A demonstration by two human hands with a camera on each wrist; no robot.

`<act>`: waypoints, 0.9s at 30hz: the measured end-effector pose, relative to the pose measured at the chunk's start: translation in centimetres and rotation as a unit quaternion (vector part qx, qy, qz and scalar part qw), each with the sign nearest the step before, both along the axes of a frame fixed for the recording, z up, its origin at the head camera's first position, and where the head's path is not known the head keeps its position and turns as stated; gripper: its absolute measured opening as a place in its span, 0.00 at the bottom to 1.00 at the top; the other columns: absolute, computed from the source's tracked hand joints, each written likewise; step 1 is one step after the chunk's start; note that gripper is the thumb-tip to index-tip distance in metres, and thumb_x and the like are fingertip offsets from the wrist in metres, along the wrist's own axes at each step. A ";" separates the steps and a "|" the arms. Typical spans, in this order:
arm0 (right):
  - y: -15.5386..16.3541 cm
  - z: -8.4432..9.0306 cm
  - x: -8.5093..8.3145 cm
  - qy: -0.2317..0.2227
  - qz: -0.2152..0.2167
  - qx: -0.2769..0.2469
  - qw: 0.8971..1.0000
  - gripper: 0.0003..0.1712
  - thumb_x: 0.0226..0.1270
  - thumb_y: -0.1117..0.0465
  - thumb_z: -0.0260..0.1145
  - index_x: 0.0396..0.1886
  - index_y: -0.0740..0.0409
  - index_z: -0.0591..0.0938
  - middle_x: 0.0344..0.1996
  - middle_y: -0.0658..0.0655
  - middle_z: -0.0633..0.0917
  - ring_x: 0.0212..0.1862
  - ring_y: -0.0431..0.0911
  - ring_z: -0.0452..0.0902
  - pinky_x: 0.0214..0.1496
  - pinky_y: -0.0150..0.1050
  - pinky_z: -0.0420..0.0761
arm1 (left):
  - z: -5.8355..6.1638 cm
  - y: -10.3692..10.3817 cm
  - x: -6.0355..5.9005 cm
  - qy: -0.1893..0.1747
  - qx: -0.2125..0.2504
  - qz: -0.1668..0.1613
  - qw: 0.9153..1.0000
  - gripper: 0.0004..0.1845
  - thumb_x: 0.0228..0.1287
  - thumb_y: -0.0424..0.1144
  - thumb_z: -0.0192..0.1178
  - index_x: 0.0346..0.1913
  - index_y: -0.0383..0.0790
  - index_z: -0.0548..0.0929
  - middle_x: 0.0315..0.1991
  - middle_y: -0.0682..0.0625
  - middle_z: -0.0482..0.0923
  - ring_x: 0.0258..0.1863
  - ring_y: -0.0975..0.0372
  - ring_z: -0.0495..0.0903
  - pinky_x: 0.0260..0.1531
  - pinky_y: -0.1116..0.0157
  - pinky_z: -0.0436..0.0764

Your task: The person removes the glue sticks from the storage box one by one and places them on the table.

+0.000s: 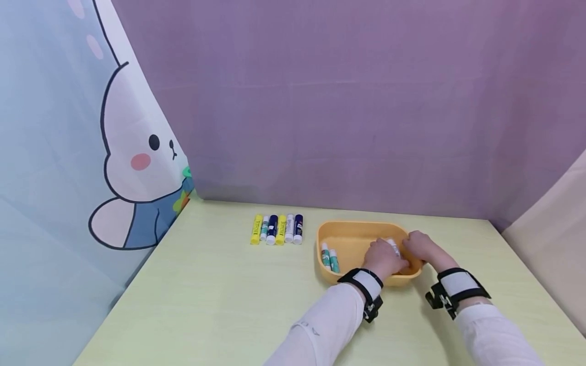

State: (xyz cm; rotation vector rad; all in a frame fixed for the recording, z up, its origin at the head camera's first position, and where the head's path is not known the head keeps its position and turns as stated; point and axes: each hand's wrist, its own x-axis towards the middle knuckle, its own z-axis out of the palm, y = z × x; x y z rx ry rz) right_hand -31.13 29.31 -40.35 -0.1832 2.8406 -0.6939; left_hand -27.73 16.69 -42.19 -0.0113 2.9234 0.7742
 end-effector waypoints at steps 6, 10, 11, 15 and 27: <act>0.1 0.2 0.0 0.007 0.003 0.007 1.000 0.15 0.61 0.65 0.45 0.31 0.76 0.71 0.25 0.68 0.76 0.17 0.48 0.73 0.16 0.37 0.75 | 0.2 0.0 0.0 0.016 0.013 -0.045 0.999 0.23 0.45 0.59 0.68 0.33 0.45 0.78 0.33 0.55 0.75 0.28 0.65 0.74 0.24 0.69 0.72; 0.1 0.2 0.2 0.007 0.002 0.003 1.000 0.15 0.61 0.65 0.45 0.30 0.76 0.71 0.24 0.67 0.76 0.17 0.48 0.74 0.16 0.38 0.75 | 0.1 0.1 -0.1 0.019 0.006 -0.056 0.998 0.20 0.46 0.57 0.70 0.32 0.47 0.77 0.30 0.56 0.76 0.28 0.65 0.75 0.26 0.70 0.73; 0.1 0.3 0.2 0.009 0.002 0.004 1.000 0.15 0.61 0.65 0.45 0.30 0.76 0.71 0.24 0.67 0.76 0.17 0.48 0.74 0.16 0.38 0.76 | 0.0 0.1 -0.1 0.021 0.005 -0.057 0.998 0.19 0.46 0.56 0.70 0.31 0.46 0.78 0.30 0.56 0.77 0.29 0.65 0.76 0.26 0.70 0.73; 0.0 0.3 0.4 0.009 -0.002 0.007 1.000 0.15 0.62 0.65 0.45 0.29 0.75 0.71 0.23 0.66 0.75 0.17 0.47 0.73 0.16 0.37 0.76 | 0.0 -0.1 -0.2 0.024 0.017 -0.054 0.998 0.17 0.46 0.52 0.71 0.29 0.42 0.81 0.29 0.54 0.78 0.28 0.64 0.76 0.28 0.71 0.73; 0.0 -0.1 0.4 0.012 -0.008 -0.009 1.000 0.14 0.61 0.65 0.45 0.28 0.74 0.71 0.20 0.64 0.75 0.13 0.45 0.72 0.14 0.37 0.75 | 0.3 -1.1 0.0 -0.010 0.067 -0.052 0.996 0.17 0.49 0.49 0.70 0.28 0.40 0.79 0.26 0.52 0.73 0.24 0.63 0.70 0.24 0.70 0.70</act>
